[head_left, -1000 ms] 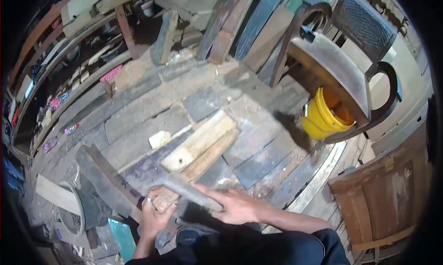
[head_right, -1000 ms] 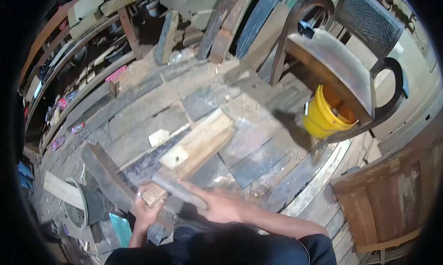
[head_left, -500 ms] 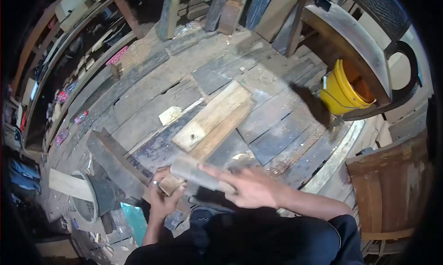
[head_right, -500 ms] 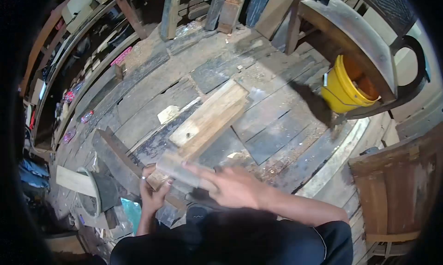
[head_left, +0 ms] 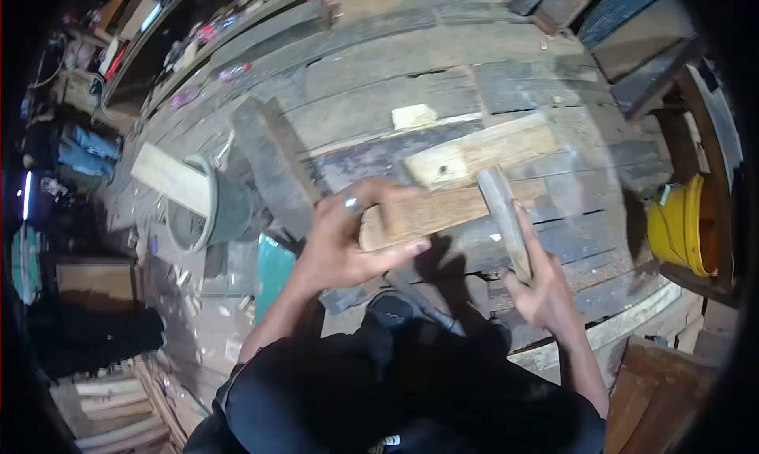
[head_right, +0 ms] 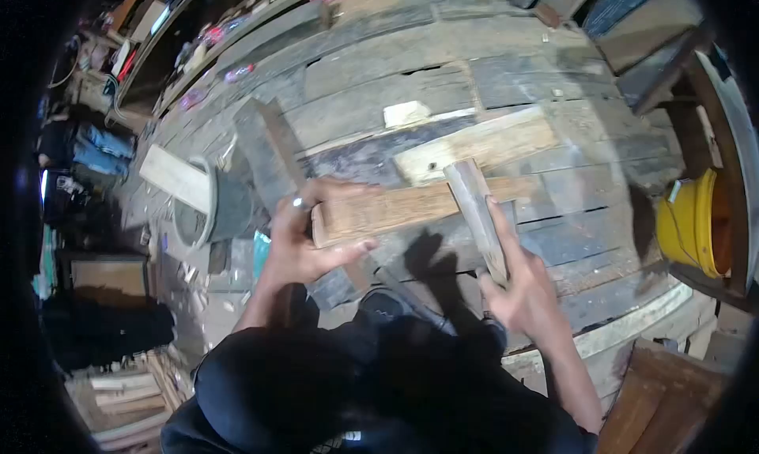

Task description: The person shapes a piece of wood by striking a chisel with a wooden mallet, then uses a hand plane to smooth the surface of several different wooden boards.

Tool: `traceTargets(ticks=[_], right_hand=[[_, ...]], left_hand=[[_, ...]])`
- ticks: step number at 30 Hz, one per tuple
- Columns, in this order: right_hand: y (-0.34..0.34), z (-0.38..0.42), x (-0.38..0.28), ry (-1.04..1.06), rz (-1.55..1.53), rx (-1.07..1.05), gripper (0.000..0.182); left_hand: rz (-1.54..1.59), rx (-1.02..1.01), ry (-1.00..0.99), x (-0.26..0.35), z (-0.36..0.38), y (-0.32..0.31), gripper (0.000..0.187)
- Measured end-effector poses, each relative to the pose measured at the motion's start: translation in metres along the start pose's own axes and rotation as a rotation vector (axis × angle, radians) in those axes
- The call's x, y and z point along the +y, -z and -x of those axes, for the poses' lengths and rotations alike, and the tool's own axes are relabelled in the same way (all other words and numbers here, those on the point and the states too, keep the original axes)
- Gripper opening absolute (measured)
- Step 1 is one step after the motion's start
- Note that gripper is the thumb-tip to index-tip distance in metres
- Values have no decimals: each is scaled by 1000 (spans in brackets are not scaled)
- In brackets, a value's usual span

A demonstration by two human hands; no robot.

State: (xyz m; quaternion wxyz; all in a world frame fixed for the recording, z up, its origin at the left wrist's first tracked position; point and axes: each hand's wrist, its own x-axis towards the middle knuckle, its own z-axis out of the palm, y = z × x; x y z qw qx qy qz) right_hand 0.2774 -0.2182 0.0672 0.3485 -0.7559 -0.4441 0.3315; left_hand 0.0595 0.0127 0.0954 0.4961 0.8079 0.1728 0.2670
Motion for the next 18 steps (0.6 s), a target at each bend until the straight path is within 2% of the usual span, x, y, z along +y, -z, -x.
traceTargets(ticks=[1, 4, 6, 8, 9, 11, 12, 13, 14, 15, 17, 18], right_hand=[[-5, -2, 3, 4, -11, -17, 91], [4, -12, 27, -292, -9, -26, 98], [13, -27, 100, -365, 186, 33, 100], [28, -38, 142, -371, 271, 21, 100], [31, -42, 139, -387, 342, 9, 101], [31, -48, 126, -365, 278, -30, 99], [29, -48, 75, -356, 257, -62, 98], [26, -45, 23, -470, 131, -138, 98], [18, -36, 2, -297, 181, -97, 97], [15, -30, -12, -300, 173, -103, 97], [7, -19, -25, -38, 96, -110, 97], [6, -20, -16, -154, -27, -128, 97]], left_hand=[[30, -15, -35, -2, -1, -3, 50], [45, -39, 30, 1, 5, 1, 46], [91, -12, 13, -8, 10, 0, 46], [90, 3, -1, -7, 12, -3, 46], [86, 3, -7, -7, 13, -5, 46], [35, 14, -33, -7, 8, -4, 44], [63, 17, 3, -5, 7, -4, 44], [89, 22, 41, -4, 5, -3, 43], [76, 5, 51, -4, 3, -2, 43], [72, 1, 60, -7, 2, -2, 43], [87, 30, 14, -14, 4, -3, 43], [92, 39, 40, -13, 5, -1, 44]])
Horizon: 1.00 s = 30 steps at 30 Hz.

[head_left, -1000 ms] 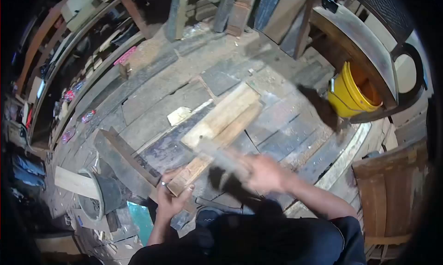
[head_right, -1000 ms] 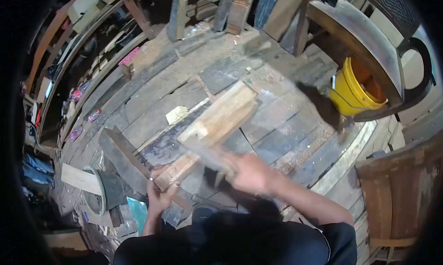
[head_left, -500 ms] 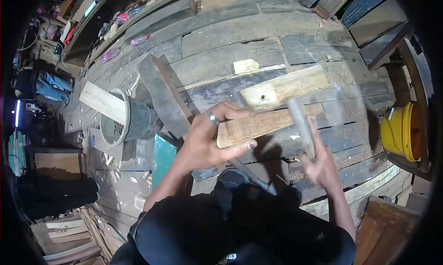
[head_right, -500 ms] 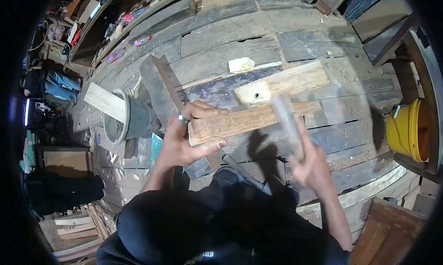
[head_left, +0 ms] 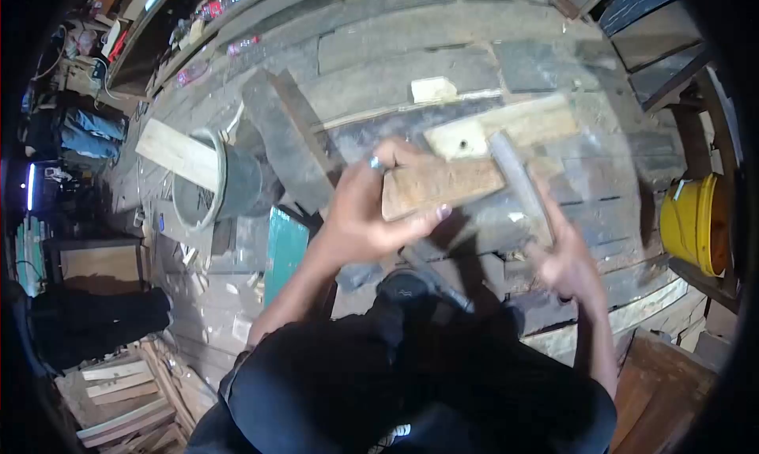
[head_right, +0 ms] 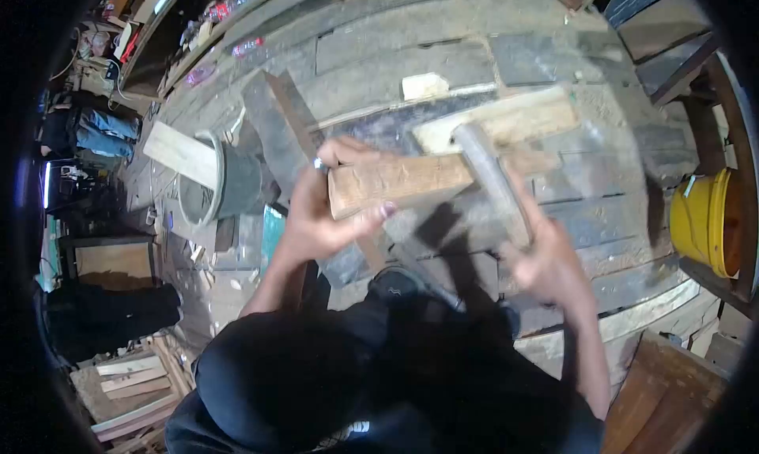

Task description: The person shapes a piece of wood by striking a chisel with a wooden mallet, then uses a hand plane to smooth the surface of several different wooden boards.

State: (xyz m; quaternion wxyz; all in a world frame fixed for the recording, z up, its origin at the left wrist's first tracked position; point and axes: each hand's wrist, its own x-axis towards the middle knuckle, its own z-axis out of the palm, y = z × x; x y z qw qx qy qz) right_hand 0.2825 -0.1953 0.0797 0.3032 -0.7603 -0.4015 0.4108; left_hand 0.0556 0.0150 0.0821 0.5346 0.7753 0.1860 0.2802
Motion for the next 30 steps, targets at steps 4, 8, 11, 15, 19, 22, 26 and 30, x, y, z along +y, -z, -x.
traceTargets(ticks=[4, 8, 11, 15, 19, 22, 26, 30], right_hand=[[21, -48, 133, -49, 160, 175, 98], [45, -51, 160, -228, 290, 135, 92], [13, -14, 32, -170, 99, 31, 96], [-12, 21, -26, 35, -88, -124, 99], [-7, -11, 44, -170, 46, 67, 95], [11, -36, 139, -314, 271, 283, 95], [13, -18, 66, -293, 118, 109, 88], [-26, 16, -14, 83, 137, -106, 93]], left_hand=[[48, 14, -9, -9, 8, 1, 44], [46, 23, -53, -6, 8, -3, 45], [12, 26, -40, -7, 7, 0, 45], [118, 28, -6, -10, 11, 1, 43], [145, 8, 14, -18, 16, 10, 40], [141, 24, 28, -19, 22, 7, 41], [121, 69, 59, -12, 17, 5, 39], [12, 123, 55, -18, 13, 11, 35]])
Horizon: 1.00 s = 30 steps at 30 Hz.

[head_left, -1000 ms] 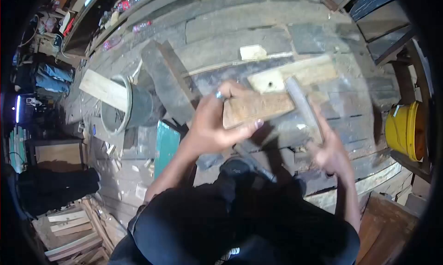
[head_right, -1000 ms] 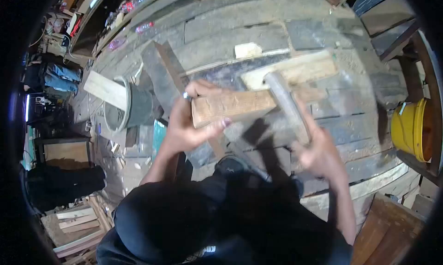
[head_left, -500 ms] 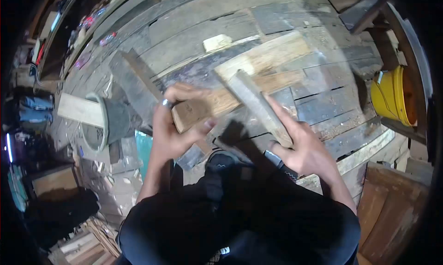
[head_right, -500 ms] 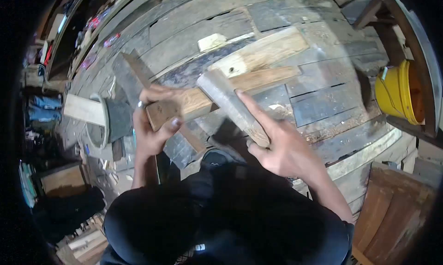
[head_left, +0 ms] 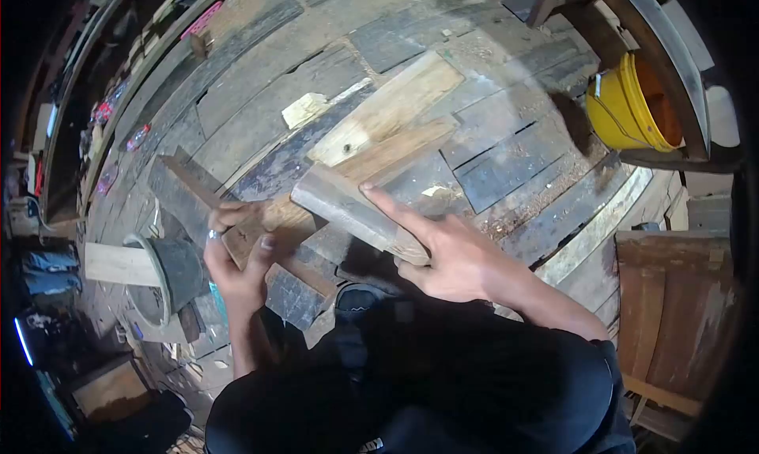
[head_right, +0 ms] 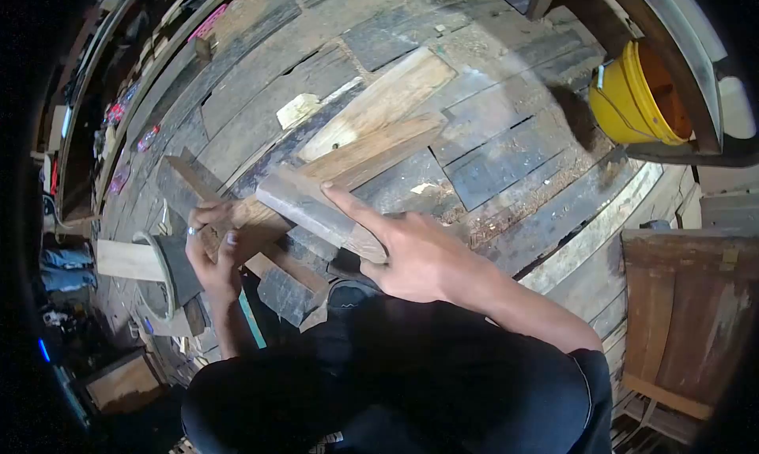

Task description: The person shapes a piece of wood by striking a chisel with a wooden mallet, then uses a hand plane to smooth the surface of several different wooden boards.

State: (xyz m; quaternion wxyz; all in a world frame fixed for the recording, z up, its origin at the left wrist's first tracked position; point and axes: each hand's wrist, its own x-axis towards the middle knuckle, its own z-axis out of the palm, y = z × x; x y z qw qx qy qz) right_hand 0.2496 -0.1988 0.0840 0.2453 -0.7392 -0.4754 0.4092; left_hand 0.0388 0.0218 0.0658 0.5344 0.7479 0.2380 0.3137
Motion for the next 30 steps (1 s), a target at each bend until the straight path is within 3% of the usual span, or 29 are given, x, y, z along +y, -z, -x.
traceTargets(ticks=[1, 3, 5, 7, 10, 13, 14, 16, 19, 20, 22, 25, 28, 29, 30], right_hand=[[2, -1, 7, -11, -6, 12, 93], [14, -14, 38, -233, -67, 31, 95], [24, -27, 110, -475, 12, 195, 93], [35, -31, 186, -492, 125, 343, 93], [37, -23, 146, -329, 27, 275, 93], [31, -8, 14, -258, -43, -52, 93], [18, 2, 6, -90, -25, -25, 93], [25, 4, 0, -190, -58, -68, 92], [18, -23, 105, -301, 27, 162, 93], [35, -29, 126, -499, 31, 201, 93], [35, -39, 227, -520, 167, 346, 93], [40, -26, 136, -382, 27, 232, 92], [32, -5, 1, -254, -61, -25, 91], [38, 2, -26, -265, -77, -169, 90], [32, 2, -14, -191, -76, -90, 90]], left_hand=[[-66, -6, -17, 2, 0, 1, 35], [-43, -13, 2, 3, 1, 1, 36], [-161, -30, 3, -1, 4, 6, 39], [-161, -41, -50, -1, 4, 3, 41], [-125, -30, -54, 6, -4, -4, 41], [-117, -27, -59, 8, -9, -5, 42], [-119, -14, -79, 4, -7, -5, 44], [-150, -27, -78, 5, -5, -6, 44], [-105, -5, -95, -10, 1, 3, 42], [-75, 19, -67, -12, 3, 2, 43], [-124, 30, -65, -7, 3, 0, 44], [-209, 42, -180, -12, -5, 3, 42], [-177, 38, -93, -11, -8, 5, 47], [-158, 42, -50, -10, -9, 5, 49], [-237, 39, -86, -6, -9, 3, 59]])
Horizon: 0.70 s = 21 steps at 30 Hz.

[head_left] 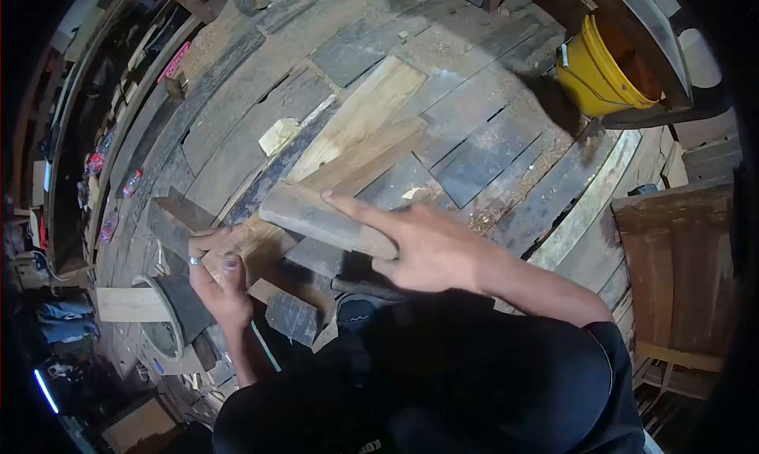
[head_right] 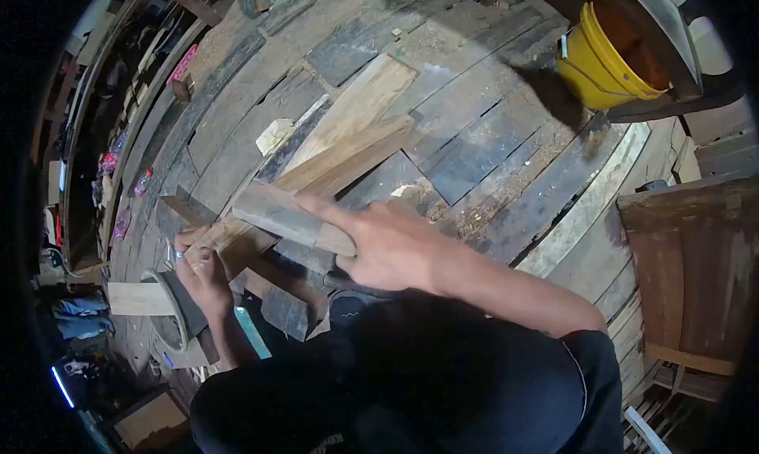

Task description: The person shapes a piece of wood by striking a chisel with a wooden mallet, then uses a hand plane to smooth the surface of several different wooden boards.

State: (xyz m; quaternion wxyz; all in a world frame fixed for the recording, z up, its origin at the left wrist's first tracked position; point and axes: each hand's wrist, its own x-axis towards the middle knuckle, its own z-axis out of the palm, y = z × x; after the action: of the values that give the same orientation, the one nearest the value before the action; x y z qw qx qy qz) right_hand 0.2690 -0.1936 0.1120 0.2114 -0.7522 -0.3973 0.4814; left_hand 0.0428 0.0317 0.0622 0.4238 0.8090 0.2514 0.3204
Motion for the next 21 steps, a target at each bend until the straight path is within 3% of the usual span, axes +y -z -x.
traceTargets(ticks=[1, 3, 4, 5, 6, 7, 9, 11, 12, 15, 16, 20, 21], right_hand=[[-7, -8, 20, 82, -2, 77, 90], [9, -24, 50, -161, 39, 195, 90], [6, -43, 108, -93, 83, 309, 90], [3, -62, 159, -119, 140, 465, 92], [18, -58, 154, -308, 198, 403, 91], [20, -65, 173, -270, 211, 402, 90], [9, -58, 137, -217, 270, 388, 94], [6, -23, 31, -133, 51, 119, 93], [1, -7, -7, -12, 103, 34, 93], [-5, 16, -51, 205, 197, -156, 92], [-8, 8, -36, 310, 193, -68, 94], [7, -35, 53, -91, 143, 150, 91], [12, -51, 93, -89, 232, 234, 92]], left_hand=[[-14, 1, -1, 1, 1, -1, 59], [122, 48, 16, -3, 3, -4, 78], [281, 51, 142, 1, 7, -5, 82], [433, 65, 166, -5, 9, -6, 77], [451, 85, 171, -1, 10, -7, 73], [476, 105, 170, 2, 7, -11, 68], [456, 142, 153, 8, -3, -16, 65], [423, 171, 136, 12, -12, -20, 61], [440, 192, 143, 15, -14, -21, 59], [387, 209, 139, 22, -11, -21, 59], [391, 210, 146, 23, -11, -22, 60], [368, 229, 157, 12, -3, -19, 62], [361, 226, 183, 11, 0, -19, 63]])
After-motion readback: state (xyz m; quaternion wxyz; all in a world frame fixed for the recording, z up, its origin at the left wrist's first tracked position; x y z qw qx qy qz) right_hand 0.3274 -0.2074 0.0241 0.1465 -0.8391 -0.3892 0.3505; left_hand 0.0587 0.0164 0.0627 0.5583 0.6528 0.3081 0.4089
